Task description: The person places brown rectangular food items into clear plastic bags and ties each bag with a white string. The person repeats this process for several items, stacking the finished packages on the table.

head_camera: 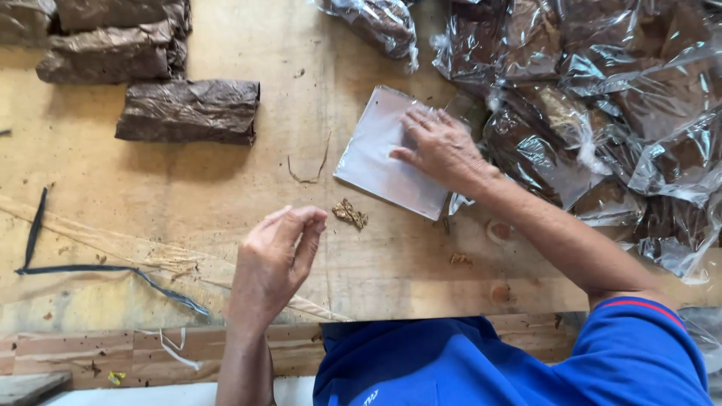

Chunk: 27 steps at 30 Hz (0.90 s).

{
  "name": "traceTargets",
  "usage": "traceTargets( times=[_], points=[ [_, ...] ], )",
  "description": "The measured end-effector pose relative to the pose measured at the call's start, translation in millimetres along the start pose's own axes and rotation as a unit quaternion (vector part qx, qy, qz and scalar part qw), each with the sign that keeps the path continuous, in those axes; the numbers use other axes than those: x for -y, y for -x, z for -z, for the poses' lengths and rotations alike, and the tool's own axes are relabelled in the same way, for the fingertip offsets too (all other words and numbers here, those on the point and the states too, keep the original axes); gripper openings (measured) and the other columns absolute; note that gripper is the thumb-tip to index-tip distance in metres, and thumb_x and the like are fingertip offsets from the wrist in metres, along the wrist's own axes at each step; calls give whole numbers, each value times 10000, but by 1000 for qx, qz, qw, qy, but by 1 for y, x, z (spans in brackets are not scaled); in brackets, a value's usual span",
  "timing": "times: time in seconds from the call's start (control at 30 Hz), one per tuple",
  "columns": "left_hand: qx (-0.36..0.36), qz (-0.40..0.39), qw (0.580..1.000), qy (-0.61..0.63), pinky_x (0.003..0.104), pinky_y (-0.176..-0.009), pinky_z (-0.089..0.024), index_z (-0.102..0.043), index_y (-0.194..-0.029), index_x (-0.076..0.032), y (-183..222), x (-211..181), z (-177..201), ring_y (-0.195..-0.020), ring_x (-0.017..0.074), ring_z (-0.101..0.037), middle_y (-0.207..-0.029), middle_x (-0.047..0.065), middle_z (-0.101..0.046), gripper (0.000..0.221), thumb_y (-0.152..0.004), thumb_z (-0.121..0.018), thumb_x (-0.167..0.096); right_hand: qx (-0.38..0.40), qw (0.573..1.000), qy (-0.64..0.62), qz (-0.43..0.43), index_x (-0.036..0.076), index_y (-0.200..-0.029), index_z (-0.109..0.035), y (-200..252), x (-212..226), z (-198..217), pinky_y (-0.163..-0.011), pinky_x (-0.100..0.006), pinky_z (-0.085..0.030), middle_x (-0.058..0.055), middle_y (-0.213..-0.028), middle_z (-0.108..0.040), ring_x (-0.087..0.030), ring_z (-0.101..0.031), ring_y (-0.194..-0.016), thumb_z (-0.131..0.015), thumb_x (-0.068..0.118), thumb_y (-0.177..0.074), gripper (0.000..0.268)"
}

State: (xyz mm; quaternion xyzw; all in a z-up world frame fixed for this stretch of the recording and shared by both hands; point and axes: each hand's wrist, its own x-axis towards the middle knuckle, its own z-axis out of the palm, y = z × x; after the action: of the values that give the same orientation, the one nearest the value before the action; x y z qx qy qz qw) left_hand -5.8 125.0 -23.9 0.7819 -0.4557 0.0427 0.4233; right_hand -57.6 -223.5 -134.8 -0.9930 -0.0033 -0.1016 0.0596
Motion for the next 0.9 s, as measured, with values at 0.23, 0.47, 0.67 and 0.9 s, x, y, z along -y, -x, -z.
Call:
traceTargets(
  times=[0.23,0.47,0.67,0.9],
  points=[
    [24,-43,999,-24,404,-925,-587,-701,-1107,-133,2,0,-7,-851,225,-782,-865,30,-770,133,-979,-696,-97,-47,997,-60,-30,248,-1165,-743,3,-7,-21,-1166,-447,-407,57,-1242,-727,-153,-663,-1244,-715,346,-997,196],
    [29,-70,997,-27,388,-922,-592,-696,-1102,-111,-1,-10,-10,-843,215,-784,-879,46,-777,135,-972,-695,-76,-108,994,-34,12,196,-965,-670,11,5,-30,-856,-333,-570,31,-925,-616,-175,-672,-929,-773,189,-936,107],
    [26,-87,994,-57,384,-902,-597,-691,-1110,-117,-2,-22,-10,-817,220,-786,-831,38,-772,164,-948,-713,-97,-3,994,-89,-56,-26,-1461,-544,8,22,4,-1190,-576,-349,-310,-1496,-534,-472,-464,-1426,-639,606,-969,806],
    [43,-96,994,-28,405,-910,-580,-629,-1105,-65,0,-20,-5,-741,260,-712,-930,69,-744,96,-1011,-629,-84,-64,992,-106,-1,5,-1309,-672,12,29,-6,-1179,-512,-390,-242,-1383,-628,-376,-616,-1298,-636,399,-1007,498]
  ],
)
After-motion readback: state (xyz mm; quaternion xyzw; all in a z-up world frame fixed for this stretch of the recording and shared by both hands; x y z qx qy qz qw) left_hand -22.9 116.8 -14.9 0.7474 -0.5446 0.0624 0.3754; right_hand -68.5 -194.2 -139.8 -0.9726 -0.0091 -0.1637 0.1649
